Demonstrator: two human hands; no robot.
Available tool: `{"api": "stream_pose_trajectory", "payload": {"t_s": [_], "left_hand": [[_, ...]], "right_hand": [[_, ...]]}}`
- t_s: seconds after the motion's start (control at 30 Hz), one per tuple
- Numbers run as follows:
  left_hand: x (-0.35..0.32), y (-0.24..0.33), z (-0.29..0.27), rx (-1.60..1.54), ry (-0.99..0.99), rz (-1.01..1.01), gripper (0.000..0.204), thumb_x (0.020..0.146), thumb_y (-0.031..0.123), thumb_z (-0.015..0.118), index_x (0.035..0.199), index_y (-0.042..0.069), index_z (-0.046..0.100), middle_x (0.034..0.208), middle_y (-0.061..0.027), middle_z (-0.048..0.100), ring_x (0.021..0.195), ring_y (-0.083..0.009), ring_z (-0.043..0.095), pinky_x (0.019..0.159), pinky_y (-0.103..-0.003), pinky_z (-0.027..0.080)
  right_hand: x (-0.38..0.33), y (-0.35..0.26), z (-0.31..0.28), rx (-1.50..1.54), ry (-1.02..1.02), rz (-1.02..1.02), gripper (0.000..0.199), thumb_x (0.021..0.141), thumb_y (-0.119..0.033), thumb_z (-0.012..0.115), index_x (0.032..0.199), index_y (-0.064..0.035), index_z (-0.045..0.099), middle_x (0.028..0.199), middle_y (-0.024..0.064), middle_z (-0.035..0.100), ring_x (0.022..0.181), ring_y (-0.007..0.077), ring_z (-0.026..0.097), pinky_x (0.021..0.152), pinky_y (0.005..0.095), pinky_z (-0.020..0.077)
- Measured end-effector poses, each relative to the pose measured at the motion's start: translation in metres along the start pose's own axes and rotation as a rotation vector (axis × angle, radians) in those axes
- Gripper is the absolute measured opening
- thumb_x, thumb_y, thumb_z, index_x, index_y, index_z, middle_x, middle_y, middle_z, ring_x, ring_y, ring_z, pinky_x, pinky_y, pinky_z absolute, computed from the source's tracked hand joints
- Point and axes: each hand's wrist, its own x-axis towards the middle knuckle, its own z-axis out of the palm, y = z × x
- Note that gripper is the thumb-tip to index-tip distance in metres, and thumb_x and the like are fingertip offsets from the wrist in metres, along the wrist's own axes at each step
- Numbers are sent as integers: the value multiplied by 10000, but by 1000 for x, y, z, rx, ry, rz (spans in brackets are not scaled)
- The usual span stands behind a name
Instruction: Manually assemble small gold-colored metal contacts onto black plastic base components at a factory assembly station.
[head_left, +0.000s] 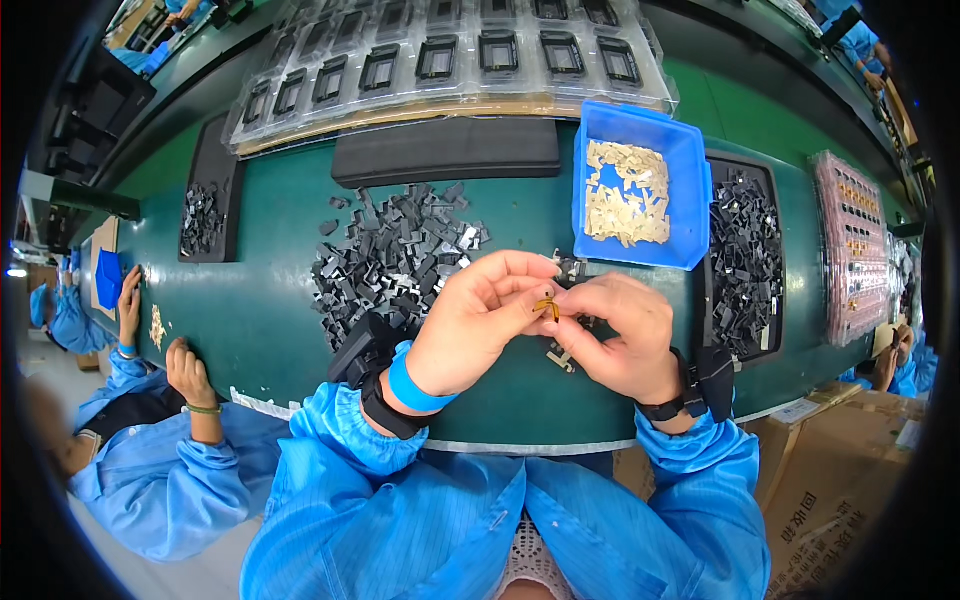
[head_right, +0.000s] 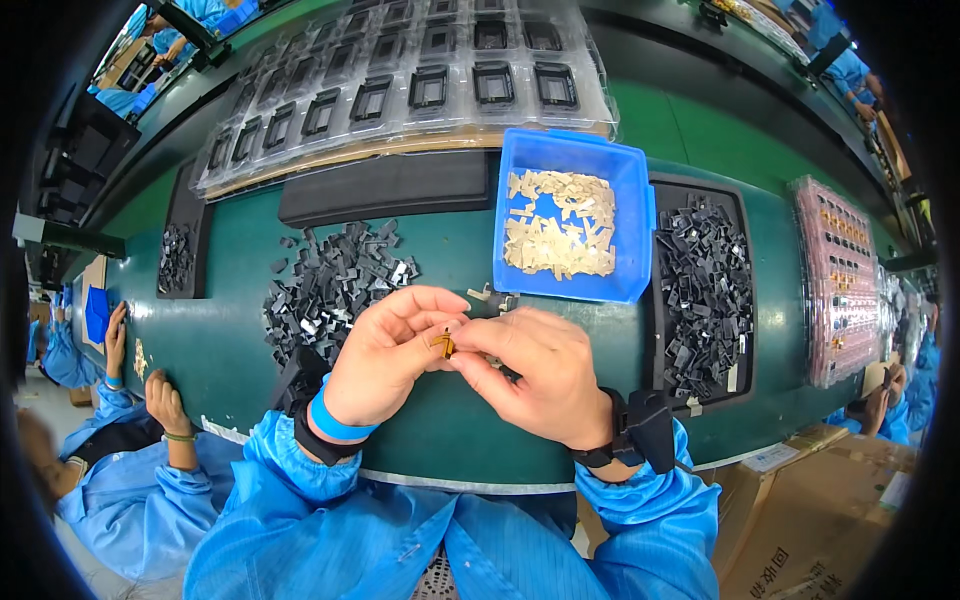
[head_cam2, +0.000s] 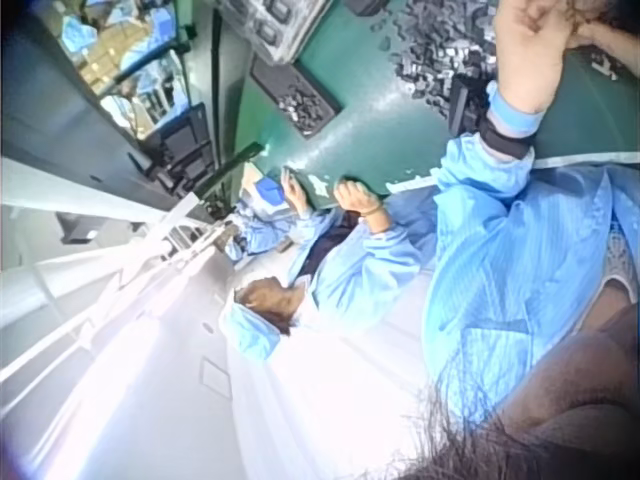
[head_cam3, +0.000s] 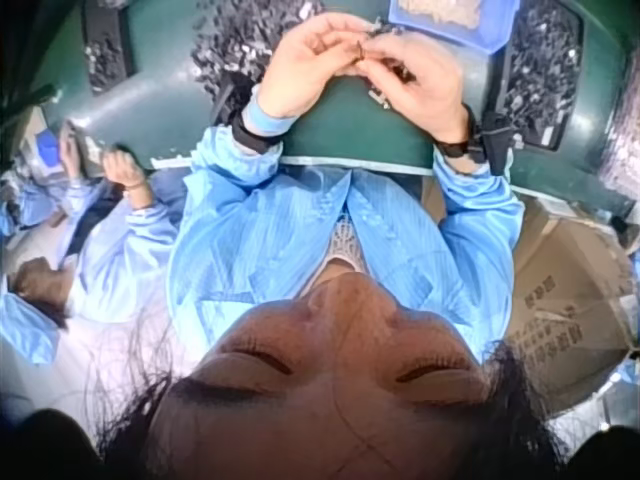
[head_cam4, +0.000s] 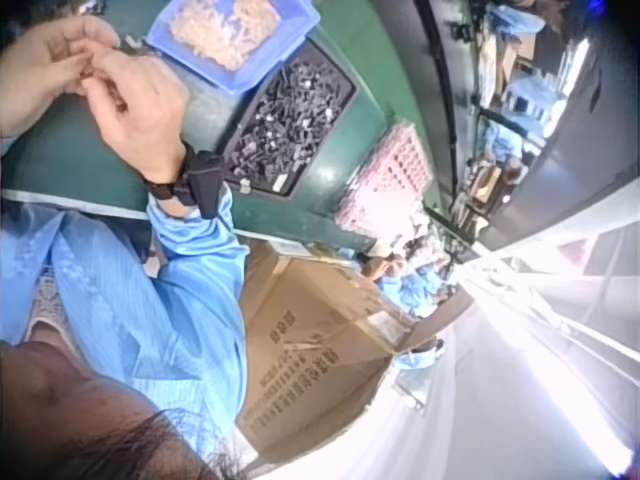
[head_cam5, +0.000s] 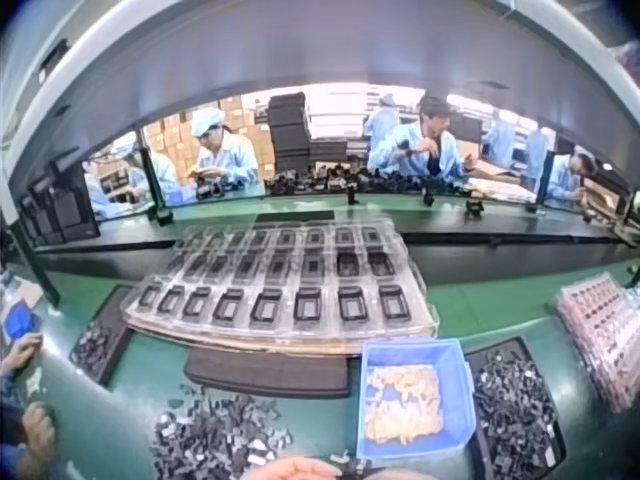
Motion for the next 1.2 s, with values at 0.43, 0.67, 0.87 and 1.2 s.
{"api": "stream_pose_trajectory", "payload": {"t_s": [0.43, 0.67, 0.87, 1.2], "left_hand": [[14, 3, -8, 1167, 316, 576, 134, 747, 45, 659, 880, 29, 646, 781, -45, 545, 655, -117, 493, 555, -230, 400], [30, -8, 10, 1366, 253, 607, 211, 684, 152, 713, 831, 24, 632, 749, -78, 520, 716, -251, 507, 659, -348, 408], [47, -19, 29, 1545, 447, 640, 413, 600, 325, 772, 830, 22, 613, 841, -106, 498, 826, -287, 469, 718, -379, 373], [51, -19, 25, 1607, 415, 495, 304, 643, 242, 711, 849, 36, 624, 856, -105, 515, 869, -291, 467, 743, -387, 356]], "right_hand": [[1, 11, -15, 504, 554, 303, 171, 879, -60, 517, 1036, -16, 464, 737, 17, 531, 600, 52, 484, 527, 177, 400], [6, 17, -19, 540, 619, 302, 183, 868, -56, 533, 1037, -27, 468, 738, 9, 533, 587, 40, 473, 511, 164, 375], [5, 20, -18, 575, 605, 273, 170, 872, -51, 533, 1031, -19, 482, 740, -1, 530, 585, 36, 472, 507, 169, 387], [4, 21, -17, 608, 559, 269, 167, 872, -65, 538, 1026, -18, 492, 735, -7, 523, 609, 38, 472, 530, 172, 392]]}}
